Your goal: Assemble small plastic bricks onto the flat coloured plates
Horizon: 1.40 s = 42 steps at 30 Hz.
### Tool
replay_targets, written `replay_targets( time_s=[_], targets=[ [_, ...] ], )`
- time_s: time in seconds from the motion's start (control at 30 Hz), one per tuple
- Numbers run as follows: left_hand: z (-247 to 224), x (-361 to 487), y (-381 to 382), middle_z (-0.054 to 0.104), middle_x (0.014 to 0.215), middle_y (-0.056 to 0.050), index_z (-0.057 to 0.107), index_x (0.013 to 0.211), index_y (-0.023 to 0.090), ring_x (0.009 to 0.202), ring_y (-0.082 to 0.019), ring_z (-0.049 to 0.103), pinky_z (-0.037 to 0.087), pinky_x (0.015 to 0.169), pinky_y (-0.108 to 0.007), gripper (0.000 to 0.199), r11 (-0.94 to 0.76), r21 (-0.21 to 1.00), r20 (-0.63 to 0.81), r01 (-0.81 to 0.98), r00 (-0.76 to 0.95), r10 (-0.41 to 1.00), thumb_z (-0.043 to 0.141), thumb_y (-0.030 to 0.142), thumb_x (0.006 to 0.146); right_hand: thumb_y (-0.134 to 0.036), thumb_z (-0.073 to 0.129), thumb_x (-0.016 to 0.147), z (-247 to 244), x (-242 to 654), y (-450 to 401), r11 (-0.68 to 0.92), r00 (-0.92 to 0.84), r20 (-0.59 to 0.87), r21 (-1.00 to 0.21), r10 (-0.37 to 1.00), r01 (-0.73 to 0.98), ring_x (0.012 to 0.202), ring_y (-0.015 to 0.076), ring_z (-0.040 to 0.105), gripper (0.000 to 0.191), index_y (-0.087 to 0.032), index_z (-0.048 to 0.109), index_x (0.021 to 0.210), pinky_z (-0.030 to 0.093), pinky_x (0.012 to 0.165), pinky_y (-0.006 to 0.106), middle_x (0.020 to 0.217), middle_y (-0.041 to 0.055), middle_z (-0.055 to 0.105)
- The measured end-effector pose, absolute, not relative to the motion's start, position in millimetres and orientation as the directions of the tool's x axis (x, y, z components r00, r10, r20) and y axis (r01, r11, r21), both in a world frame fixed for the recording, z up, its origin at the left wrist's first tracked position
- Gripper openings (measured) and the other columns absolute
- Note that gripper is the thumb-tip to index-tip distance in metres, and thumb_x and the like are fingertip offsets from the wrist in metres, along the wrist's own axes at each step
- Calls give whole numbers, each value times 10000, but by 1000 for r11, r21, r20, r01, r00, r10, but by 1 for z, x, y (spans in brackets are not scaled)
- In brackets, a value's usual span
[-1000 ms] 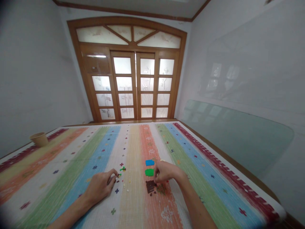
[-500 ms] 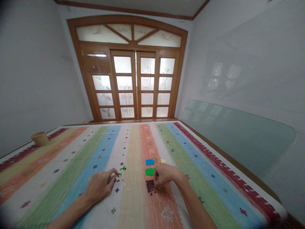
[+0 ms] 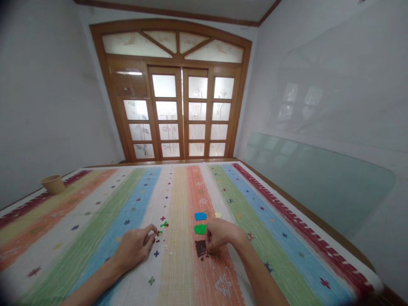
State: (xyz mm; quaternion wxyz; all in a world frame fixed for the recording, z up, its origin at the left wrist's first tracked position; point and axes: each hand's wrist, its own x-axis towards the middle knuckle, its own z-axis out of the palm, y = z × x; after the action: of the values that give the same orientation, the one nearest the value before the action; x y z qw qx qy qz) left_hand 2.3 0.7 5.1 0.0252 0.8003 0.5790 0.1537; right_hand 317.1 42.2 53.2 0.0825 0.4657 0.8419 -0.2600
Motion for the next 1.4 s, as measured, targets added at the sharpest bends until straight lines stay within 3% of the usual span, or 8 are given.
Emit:
replay_targets(
  time_s=[1.4],
  targets=[
    [5,3,1,715,719,-30,662,1013,230,708,-201,685,394,640,-261,256,-326,193,204,925,287,936,418,270,946,-113,647,580,58,313,39,450,-516,-321,-260,795,855,547,124,532,150,-179,742,676,306,480,206,604,-5,647]
  ],
)
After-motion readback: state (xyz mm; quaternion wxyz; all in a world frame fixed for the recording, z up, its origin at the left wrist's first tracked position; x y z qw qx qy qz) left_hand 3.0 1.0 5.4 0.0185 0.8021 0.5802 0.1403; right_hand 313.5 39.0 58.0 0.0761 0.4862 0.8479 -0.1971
